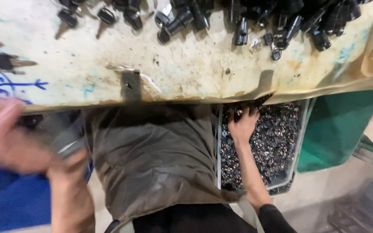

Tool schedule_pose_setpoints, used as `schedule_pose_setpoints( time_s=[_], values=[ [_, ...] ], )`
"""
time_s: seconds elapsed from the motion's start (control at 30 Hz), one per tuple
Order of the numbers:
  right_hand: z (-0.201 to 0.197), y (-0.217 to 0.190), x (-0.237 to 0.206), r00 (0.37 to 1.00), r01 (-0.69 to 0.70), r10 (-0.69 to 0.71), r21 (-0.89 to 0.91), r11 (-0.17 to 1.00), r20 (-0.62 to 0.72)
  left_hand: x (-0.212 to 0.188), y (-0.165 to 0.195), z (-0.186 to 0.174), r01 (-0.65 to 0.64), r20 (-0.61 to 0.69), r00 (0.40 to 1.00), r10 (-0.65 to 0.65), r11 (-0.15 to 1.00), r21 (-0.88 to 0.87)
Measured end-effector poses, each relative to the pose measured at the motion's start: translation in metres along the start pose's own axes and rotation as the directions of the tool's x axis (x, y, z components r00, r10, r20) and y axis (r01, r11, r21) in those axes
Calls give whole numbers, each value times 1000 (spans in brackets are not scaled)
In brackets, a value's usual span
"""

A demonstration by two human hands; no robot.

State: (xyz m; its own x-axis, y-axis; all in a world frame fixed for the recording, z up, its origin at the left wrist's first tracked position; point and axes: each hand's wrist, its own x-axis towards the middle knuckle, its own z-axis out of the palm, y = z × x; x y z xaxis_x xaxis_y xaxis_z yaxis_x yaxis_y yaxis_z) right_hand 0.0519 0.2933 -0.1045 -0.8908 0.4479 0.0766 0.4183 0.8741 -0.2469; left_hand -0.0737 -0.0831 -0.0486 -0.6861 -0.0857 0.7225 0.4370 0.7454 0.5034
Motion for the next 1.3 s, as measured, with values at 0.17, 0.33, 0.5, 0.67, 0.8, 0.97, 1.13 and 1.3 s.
schedule_pose_setpoints(
  time_s=[0.17, 0.33, 0.5, 0.67, 0.8, 0.97, 1.13, 1.3],
  values=[
    [-22, 29, -20, 984, -172, 157, 230, 958, 82, 74, 45, 96, -255, 461, 824, 329, 942, -217],
    [-42, 50, -31, 699, -574, 668, 758, 310, 256, 128, 133, 177, -496, 558, 534, 635, 770, -402],
    [-66, 68, -39, 683, -242, 552, 861, -447, 479, 131, 155, 219, -730, 392, 403, 827, 548, -408],
    [-74, 86, -48, 863, -112, 251, 651, -751, 438, 125, 108, 207, -717, 565, 212, 797, 520, -464],
    [-65, 88, -49, 830, -36, 302, 585, -811, 469, 125, 83, 176, -624, 696, 167, 699, 621, -474],
    [-52, 81, -53, 905, -43, 146, 429, -902, 399, 129, 74, 146, -776, 675, 231, 701, 551, -306],
    [-47, 60, -64, 898, -76, 130, 439, -895, 420, 123, 56, 151, -525, 565, 463, 683, 725, -445],
    [-48, -1, -75, 882, -433, -294, 388, -813, 368, 113, 60, 138, 356, 555, 803, 215, 575, -737]
  ],
)
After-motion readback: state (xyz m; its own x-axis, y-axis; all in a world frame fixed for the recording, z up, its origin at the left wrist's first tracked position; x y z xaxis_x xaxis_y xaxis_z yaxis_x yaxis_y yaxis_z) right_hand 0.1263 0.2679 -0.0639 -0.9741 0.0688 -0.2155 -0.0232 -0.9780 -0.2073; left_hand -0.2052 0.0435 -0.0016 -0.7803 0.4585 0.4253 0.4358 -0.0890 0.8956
